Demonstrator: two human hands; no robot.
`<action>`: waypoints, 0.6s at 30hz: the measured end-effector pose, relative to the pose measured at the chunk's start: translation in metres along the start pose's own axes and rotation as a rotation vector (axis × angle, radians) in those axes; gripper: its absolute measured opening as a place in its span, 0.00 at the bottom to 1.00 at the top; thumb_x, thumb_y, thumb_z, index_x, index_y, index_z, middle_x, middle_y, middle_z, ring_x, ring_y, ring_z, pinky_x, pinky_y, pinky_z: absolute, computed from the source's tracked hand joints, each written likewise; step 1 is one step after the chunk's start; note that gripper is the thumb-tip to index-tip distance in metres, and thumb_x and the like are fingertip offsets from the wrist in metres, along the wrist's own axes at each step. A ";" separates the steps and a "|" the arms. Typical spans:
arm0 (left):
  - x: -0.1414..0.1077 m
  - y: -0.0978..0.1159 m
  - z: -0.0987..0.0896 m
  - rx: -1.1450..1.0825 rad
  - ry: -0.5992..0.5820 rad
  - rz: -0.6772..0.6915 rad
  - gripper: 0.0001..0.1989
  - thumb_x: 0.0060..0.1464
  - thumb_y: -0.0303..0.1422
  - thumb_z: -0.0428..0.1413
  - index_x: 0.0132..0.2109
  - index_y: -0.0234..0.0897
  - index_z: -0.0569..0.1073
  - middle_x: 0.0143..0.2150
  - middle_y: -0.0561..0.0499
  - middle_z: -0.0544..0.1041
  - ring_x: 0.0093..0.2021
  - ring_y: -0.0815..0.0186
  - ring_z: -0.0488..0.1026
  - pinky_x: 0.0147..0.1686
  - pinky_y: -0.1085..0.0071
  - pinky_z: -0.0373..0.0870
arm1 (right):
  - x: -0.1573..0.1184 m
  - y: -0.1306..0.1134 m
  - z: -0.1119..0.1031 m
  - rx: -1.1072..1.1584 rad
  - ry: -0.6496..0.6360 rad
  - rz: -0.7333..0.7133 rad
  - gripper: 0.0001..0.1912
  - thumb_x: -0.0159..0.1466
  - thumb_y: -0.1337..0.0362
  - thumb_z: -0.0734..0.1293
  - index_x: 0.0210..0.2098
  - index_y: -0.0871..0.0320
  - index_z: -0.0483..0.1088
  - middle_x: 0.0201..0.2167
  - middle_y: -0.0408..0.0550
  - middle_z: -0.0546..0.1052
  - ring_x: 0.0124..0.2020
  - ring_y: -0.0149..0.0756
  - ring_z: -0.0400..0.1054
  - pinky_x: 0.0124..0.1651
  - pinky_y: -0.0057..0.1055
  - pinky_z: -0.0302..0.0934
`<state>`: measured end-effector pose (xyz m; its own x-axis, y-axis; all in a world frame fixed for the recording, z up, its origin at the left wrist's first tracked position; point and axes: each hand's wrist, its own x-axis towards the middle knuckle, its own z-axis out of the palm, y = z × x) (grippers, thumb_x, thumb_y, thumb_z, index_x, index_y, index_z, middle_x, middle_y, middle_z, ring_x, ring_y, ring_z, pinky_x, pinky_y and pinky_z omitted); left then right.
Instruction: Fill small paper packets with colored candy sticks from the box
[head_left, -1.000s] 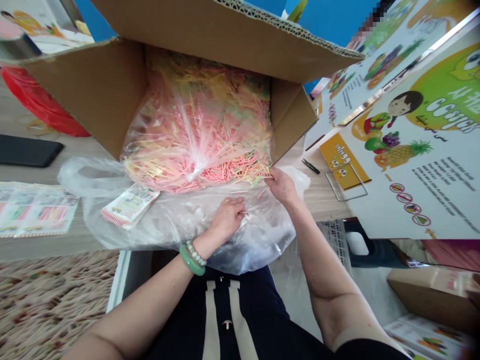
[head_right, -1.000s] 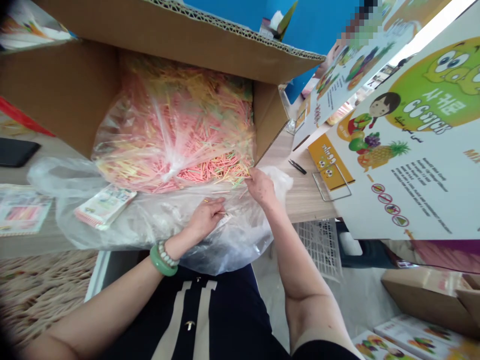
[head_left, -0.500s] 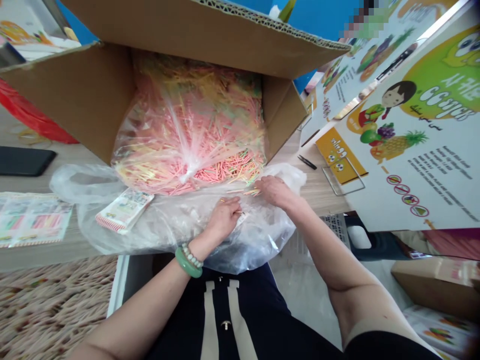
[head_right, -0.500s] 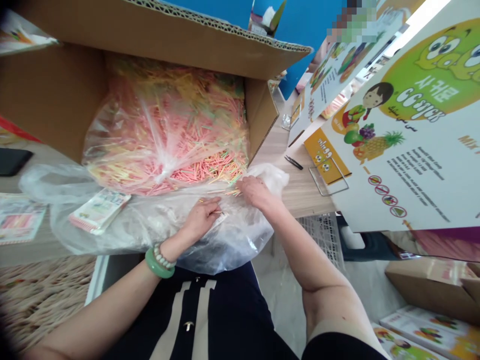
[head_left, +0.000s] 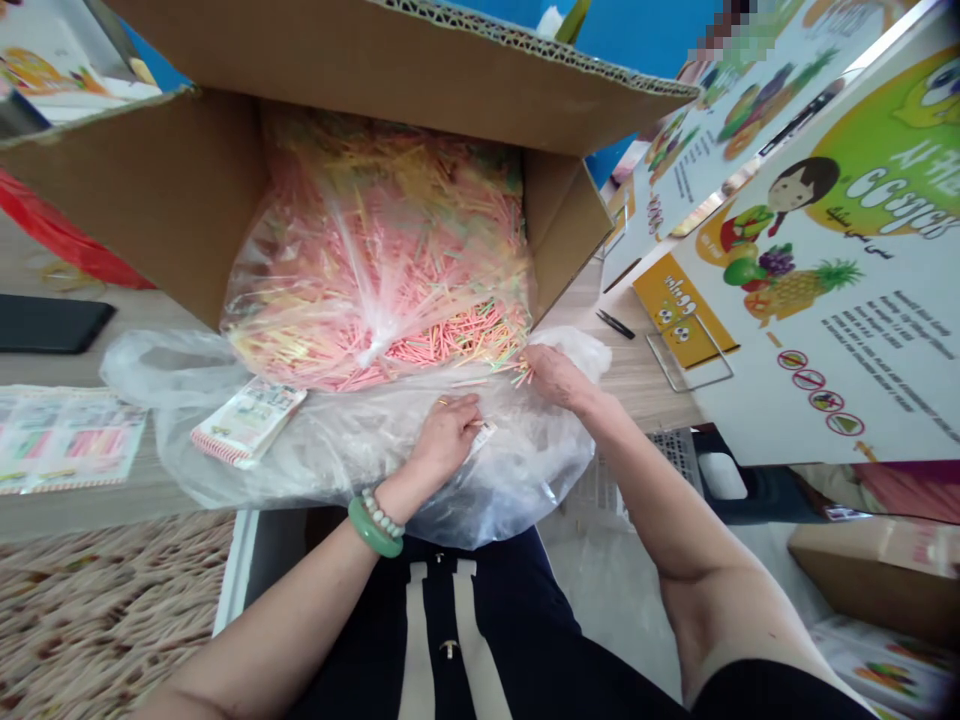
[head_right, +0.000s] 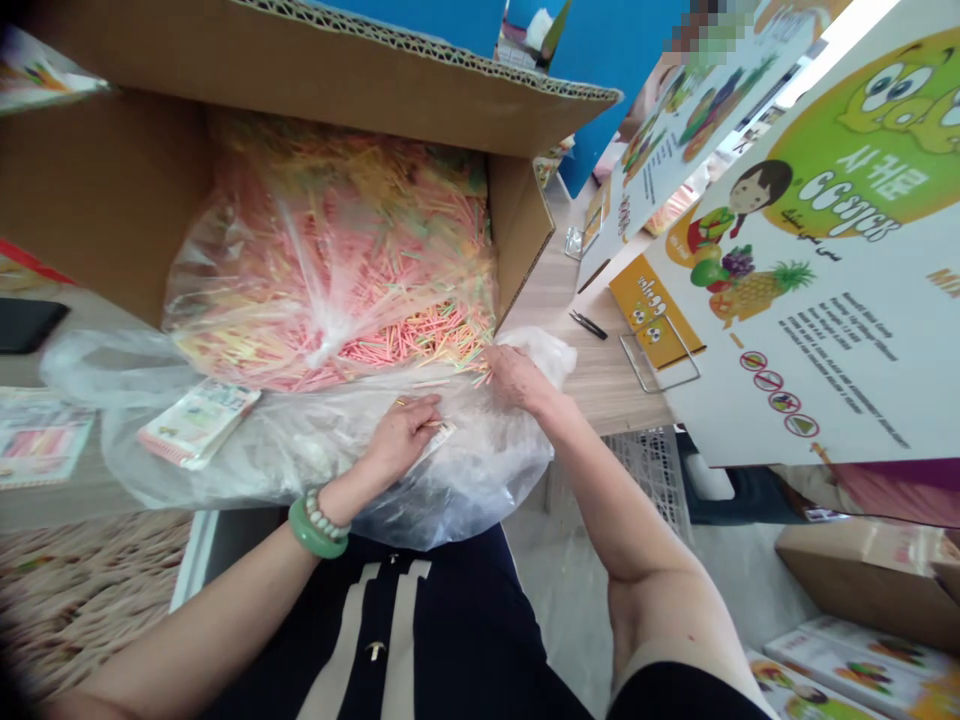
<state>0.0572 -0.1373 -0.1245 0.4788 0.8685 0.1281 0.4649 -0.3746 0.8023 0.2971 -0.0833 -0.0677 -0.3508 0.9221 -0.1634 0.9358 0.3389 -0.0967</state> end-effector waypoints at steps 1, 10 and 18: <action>0.000 0.001 -0.001 0.002 0.000 -0.002 0.09 0.57 0.22 0.56 0.32 0.39 0.75 0.50 0.43 0.83 0.60 0.54 0.76 0.59 0.54 0.69 | 0.000 0.002 0.001 0.070 0.018 0.021 0.17 0.67 0.72 0.55 0.48 0.60 0.71 0.48 0.55 0.78 0.49 0.41 0.69 0.53 0.31 0.59; -0.001 0.001 0.000 0.005 0.017 0.014 0.10 0.56 0.21 0.55 0.31 0.40 0.74 0.49 0.43 0.84 0.60 0.55 0.76 0.60 0.54 0.69 | -0.004 0.021 -0.002 0.660 0.164 0.200 0.05 0.66 0.62 0.57 0.37 0.53 0.62 0.42 0.49 0.78 0.44 0.38 0.72 0.45 0.32 0.66; -0.002 0.004 -0.001 0.029 0.003 0.010 0.10 0.57 0.21 0.54 0.31 0.39 0.74 0.50 0.40 0.83 0.61 0.54 0.75 0.61 0.53 0.68 | -0.005 -0.005 -0.010 0.525 0.247 0.191 0.06 0.63 0.64 0.58 0.38 0.53 0.64 0.39 0.46 0.76 0.42 0.39 0.71 0.46 0.32 0.65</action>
<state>0.0577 -0.1399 -0.1213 0.4811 0.8658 0.1375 0.4817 -0.3921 0.7837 0.2945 -0.0883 -0.0567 -0.1011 0.9949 0.0012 0.8176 0.0838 -0.5697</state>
